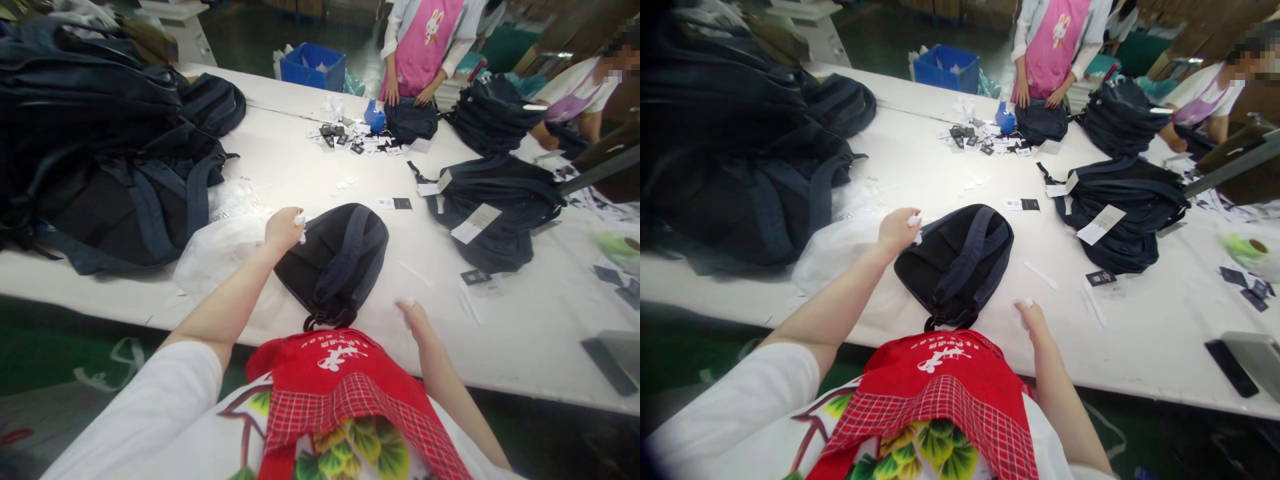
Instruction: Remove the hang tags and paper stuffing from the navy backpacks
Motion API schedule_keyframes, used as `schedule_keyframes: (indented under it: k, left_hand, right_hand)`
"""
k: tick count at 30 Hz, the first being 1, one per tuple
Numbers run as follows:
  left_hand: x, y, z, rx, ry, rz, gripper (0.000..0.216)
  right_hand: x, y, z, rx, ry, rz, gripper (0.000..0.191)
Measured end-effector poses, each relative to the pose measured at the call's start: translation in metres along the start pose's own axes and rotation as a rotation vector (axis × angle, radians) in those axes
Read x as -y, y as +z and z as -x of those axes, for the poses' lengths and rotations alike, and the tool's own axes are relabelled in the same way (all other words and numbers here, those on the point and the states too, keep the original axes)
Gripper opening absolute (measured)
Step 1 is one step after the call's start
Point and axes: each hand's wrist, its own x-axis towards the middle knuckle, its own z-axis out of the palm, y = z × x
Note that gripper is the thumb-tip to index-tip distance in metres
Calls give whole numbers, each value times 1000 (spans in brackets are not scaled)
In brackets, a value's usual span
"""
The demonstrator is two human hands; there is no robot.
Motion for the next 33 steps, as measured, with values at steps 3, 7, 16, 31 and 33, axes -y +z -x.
schedule_keyframes:
  k: [3, 7, 16, 31, 33]
  left_hand:
    - [-11, 13, 33, 135, 78, 57, 29]
    - [-30, 41, 79, 381, 165, 118, 24]
    - [-48, 60, 128, 592, 153, 128, 34]
    - [-71, -106, 90, 660, -38, 841, 51]
    - [-67, -96, 84, 542, -27, 598, 49]
  right_hand:
    - [-6, 23, -1, 84, 92, -21, 35]
    - [1, 52, -15, 141, 171, -104, 30]
    - [63, 92, -7, 437, 182, -417, 22]
    - [186, 46, 119, 563, -531, -459, 29]
    - [185, 61, 120, 662, -581, -377, 28]
